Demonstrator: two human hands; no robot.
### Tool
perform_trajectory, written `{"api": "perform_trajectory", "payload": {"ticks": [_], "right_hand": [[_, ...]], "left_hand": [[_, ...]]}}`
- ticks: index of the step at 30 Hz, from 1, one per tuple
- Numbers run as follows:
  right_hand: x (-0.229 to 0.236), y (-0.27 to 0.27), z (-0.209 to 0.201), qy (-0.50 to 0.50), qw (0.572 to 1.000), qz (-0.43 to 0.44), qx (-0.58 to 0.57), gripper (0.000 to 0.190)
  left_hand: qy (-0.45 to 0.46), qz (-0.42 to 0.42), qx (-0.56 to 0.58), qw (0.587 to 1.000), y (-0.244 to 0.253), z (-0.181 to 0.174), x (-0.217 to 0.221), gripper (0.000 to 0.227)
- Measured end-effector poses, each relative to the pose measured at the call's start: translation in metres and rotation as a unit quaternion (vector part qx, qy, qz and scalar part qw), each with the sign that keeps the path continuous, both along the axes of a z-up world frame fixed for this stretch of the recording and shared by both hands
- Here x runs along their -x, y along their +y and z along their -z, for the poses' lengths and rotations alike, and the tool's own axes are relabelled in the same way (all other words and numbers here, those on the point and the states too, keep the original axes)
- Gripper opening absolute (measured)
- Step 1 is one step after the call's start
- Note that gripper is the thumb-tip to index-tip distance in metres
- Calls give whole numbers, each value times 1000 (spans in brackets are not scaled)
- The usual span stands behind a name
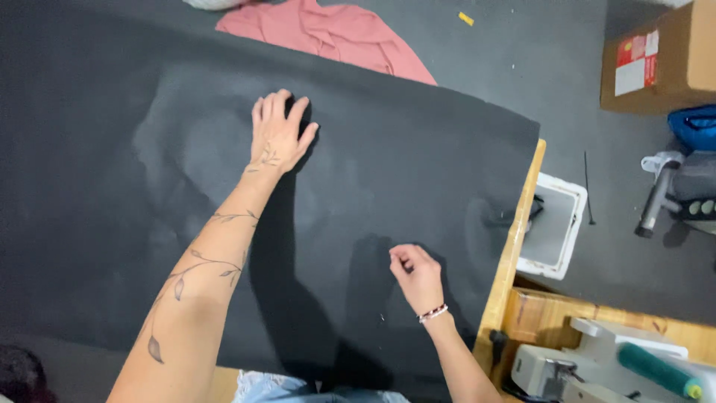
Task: The person lays a large black fabric on a wooden worktable, smooths it, and uses a metal ruler to measure and mark a straight line. They then pick up a small white object and a pair of scissors from the table, and continue to adjust and smooth the fabric.
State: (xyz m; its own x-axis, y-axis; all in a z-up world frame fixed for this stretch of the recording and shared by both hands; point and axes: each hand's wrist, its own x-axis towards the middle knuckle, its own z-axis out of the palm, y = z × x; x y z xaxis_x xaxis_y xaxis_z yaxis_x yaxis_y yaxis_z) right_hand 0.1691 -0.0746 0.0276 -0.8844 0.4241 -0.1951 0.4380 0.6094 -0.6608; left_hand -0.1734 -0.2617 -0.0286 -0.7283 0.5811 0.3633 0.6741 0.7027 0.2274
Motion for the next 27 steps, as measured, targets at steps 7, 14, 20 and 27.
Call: {"api": "perform_trajectory", "payload": {"ticks": [7, 14, 20, 27], "right_hand": [[181, -24, -12, 101, 990, 97, 29, 12], [340, -33, 59, 164, 958, 156, 174, 15], [361, -24, 71, 53, 990, 68, -108, 7], [370, -17, 63, -3, 986, 19, -168, 7]], "left_hand": [[8, 15, -14, 1000, 7, 8, 34, 41], [-53, 5, -37, 998, 0, 5, 24, 46], [-59, -7, -46, 997, 4, 7, 24, 58], [-52, -29, -44, 997, 5, 11, 24, 67]]}}
